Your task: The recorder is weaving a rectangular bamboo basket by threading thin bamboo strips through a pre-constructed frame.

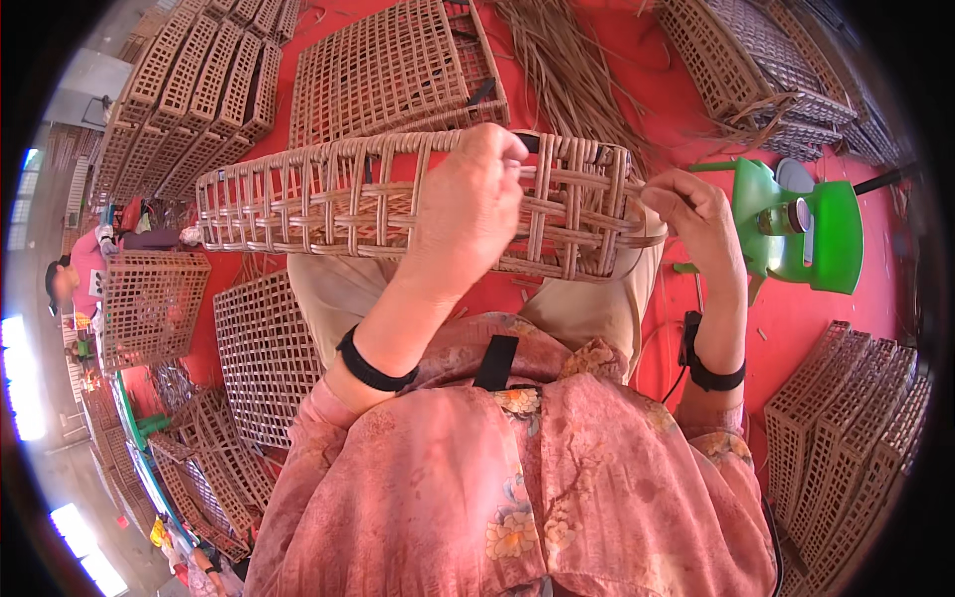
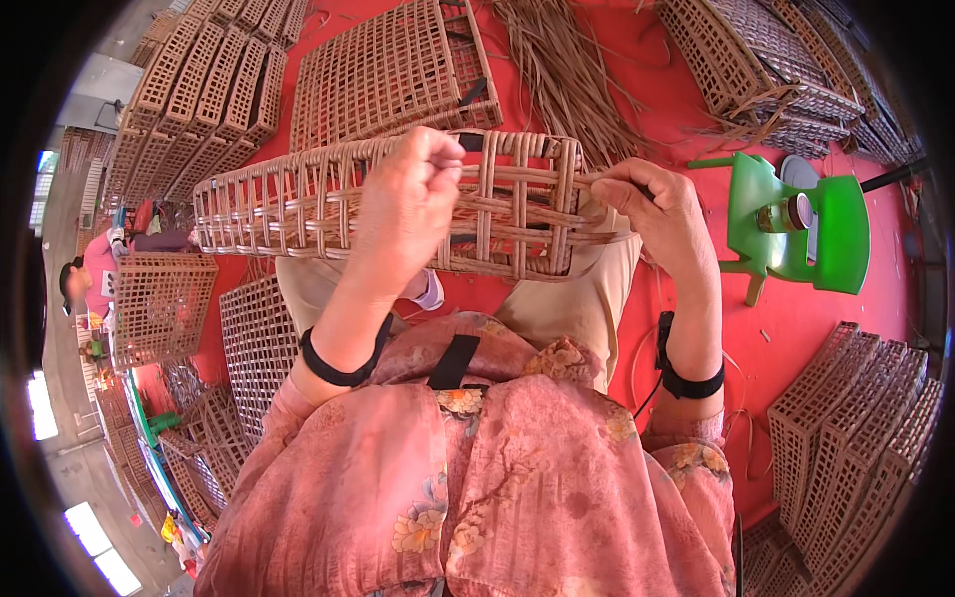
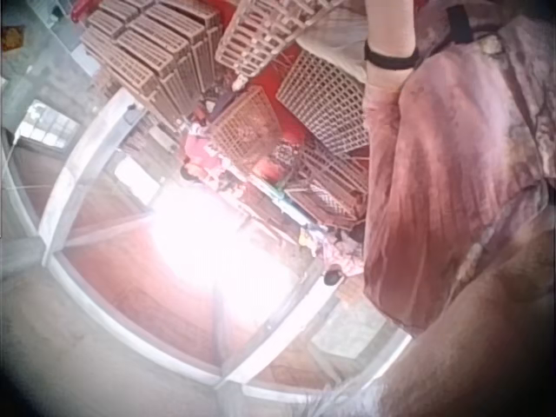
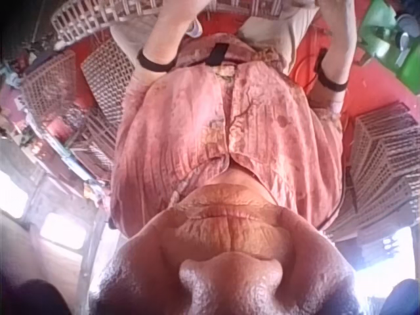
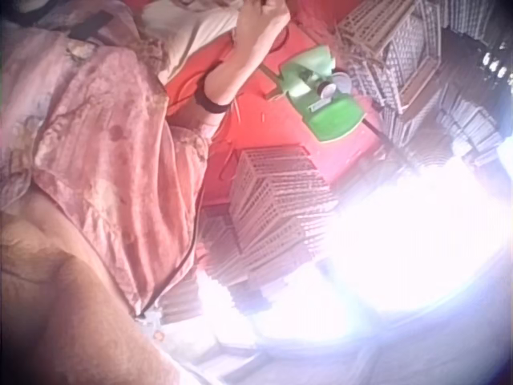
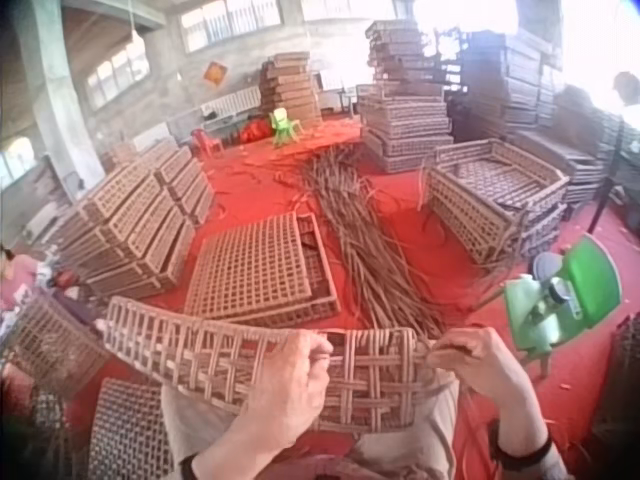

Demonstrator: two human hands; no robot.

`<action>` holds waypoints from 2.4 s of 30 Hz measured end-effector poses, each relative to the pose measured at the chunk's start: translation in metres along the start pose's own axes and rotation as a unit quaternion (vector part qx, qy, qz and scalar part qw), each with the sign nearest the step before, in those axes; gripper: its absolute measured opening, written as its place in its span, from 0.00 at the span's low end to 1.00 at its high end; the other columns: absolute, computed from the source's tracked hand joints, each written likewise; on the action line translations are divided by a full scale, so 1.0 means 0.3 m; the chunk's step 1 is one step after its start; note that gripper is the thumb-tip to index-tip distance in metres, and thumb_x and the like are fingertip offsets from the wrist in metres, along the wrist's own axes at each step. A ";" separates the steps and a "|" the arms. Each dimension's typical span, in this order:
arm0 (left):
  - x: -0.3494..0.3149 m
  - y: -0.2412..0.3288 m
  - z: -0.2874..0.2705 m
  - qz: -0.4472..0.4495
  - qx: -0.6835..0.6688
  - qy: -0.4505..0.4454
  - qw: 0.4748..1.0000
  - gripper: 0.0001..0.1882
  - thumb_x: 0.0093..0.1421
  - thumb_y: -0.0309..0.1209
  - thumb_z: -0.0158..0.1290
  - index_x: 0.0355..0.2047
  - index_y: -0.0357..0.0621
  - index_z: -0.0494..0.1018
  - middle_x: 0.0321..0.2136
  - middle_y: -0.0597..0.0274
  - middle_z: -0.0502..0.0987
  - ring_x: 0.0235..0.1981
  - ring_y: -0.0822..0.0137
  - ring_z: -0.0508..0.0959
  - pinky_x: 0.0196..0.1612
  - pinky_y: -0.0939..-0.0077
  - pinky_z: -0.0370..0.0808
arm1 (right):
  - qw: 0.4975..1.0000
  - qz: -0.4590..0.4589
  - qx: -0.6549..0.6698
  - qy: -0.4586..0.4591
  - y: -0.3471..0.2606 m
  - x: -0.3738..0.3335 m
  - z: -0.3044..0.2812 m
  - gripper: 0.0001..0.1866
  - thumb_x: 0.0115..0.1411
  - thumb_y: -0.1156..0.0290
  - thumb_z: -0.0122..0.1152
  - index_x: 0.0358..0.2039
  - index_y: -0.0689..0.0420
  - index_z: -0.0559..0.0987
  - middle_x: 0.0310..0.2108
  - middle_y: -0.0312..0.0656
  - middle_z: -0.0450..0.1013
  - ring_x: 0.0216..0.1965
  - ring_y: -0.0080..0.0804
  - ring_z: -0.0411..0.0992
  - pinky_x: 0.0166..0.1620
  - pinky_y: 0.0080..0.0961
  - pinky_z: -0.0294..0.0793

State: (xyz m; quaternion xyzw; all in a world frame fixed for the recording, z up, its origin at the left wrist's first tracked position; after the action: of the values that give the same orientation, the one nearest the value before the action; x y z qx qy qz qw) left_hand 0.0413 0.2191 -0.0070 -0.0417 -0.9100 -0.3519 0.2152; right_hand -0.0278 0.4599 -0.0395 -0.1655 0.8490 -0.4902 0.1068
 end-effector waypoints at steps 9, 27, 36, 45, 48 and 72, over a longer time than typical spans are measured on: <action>-0.030 -0.048 -0.069 0.059 0.117 0.047 0.990 0.09 0.54 0.22 0.60 0.35 0.50 0.80 0.29 0.64 0.73 0.27 0.65 0.78 0.30 0.72 0.74 | 0.999 -0.008 0.033 -0.006 0.026 -0.005 -0.086 0.07 0.60 0.71 0.64 0.34 0.62 0.81 0.24 0.27 0.70 0.27 0.13 0.63 0.31 0.15 0.63; -0.046 -0.197 -0.168 -0.137 -0.096 0.049 0.985 0.07 0.60 0.20 0.56 0.39 0.37 0.72 0.31 0.63 0.79 0.32 0.79 0.78 0.38 0.84 0.75 | 0.999 -0.019 0.006 0.040 -0.020 -0.016 -0.003 0.06 0.59 0.73 0.64 0.31 0.63 0.80 0.23 0.29 0.70 0.26 0.13 0.62 0.30 0.15 0.62; -0.076 -0.205 -0.226 -0.035 0.141 0.107 0.984 0.06 0.55 0.24 0.59 0.32 0.50 0.80 0.30 0.63 0.74 0.30 0.60 0.79 0.33 0.67 0.75 | 0.999 -0.030 -0.003 0.027 0.012 -0.010 -0.073 0.06 0.60 0.72 0.64 0.31 0.62 0.80 0.22 0.28 0.67 0.24 0.13 0.59 0.27 0.16 0.59; -0.086 -0.265 -0.290 -0.055 0.099 0.142 0.983 0.05 0.56 0.22 0.54 0.32 0.46 0.76 0.31 0.59 0.76 0.33 0.57 0.79 0.34 0.64 0.75 | 0.998 -0.057 0.019 0.037 -0.005 0.008 -0.012 0.05 0.60 0.73 0.64 0.30 0.62 0.79 0.21 0.27 0.67 0.24 0.12 0.60 0.28 0.16 0.60; -0.096 -0.254 -0.317 -0.048 0.118 0.147 0.981 0.07 0.57 0.20 0.51 0.34 0.44 0.75 0.32 0.57 0.77 0.32 0.54 0.79 0.35 0.63 0.75 | 0.998 -0.057 0.030 0.027 -0.001 0.016 0.003 0.05 0.60 0.74 0.64 0.30 0.62 0.79 0.21 0.27 0.67 0.24 0.12 0.60 0.27 0.15 0.59; -0.127 -0.227 -0.308 -0.080 0.203 0.107 0.970 0.06 0.60 0.30 0.55 0.39 0.48 0.76 0.34 0.59 0.74 0.28 0.54 0.79 0.31 0.59 0.74 | 0.998 -0.020 0.040 0.032 -0.001 0.001 -0.006 0.07 0.61 0.71 0.63 0.29 0.61 0.79 0.20 0.27 0.66 0.22 0.13 0.60 0.27 0.15 0.60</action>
State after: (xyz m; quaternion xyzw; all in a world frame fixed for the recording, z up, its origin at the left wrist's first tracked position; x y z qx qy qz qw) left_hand 0.0936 0.1102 -0.0045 0.1135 -0.9345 -0.1782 0.2864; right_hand -0.0285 0.4611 -0.0384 -0.1624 0.8284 -0.5307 0.0761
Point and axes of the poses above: each hand's wrist, its own x-axis towards the middle knuckle, its own z-axis out of the palm, y = z × x, the point moved 6 cm from there along x, towards the middle knuckle
